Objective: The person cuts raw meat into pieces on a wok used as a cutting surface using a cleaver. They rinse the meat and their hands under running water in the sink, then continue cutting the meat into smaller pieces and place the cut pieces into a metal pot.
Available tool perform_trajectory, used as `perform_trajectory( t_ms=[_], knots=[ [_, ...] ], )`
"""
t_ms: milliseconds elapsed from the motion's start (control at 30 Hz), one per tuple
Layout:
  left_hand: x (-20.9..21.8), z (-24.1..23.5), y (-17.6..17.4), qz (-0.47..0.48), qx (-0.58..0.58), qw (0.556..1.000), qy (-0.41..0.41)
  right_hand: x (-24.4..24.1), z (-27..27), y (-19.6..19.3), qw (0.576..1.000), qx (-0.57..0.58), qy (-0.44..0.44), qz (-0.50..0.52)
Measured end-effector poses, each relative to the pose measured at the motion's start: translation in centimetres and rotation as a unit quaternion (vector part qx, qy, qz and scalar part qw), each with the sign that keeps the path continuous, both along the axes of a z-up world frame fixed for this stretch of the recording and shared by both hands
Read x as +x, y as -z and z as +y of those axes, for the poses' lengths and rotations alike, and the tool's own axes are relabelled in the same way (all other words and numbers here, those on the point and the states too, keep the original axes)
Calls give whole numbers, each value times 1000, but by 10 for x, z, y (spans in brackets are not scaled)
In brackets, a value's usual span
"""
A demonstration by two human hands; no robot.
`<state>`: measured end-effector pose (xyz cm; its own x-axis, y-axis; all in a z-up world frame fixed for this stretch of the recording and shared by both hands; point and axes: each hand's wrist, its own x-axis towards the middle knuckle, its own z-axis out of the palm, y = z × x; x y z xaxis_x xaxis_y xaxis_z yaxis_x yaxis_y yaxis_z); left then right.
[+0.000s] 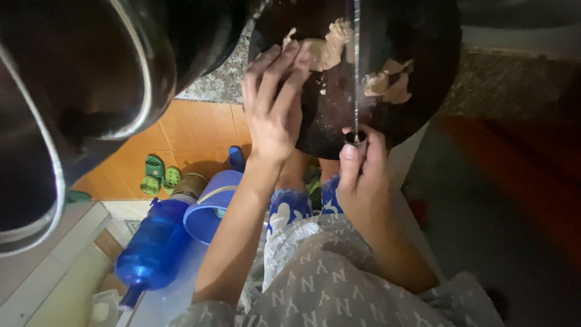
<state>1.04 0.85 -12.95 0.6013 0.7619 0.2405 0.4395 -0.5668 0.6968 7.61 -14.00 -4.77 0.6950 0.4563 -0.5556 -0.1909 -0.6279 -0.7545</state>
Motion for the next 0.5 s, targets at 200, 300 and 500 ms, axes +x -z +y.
perform_trajectory(
  t_ms=[200,300,500],
  knots=[
    [-1,10,-2,32,30,997,62,4,3,7,983,-55,-136,-114],
    [2,10,-1,10,28,998,54,10,4,5,980,-67,-148,-114],
    [9,12,-5,-2,39,998,49,22,1,7,966,-92,-207,-125]
  ],
)
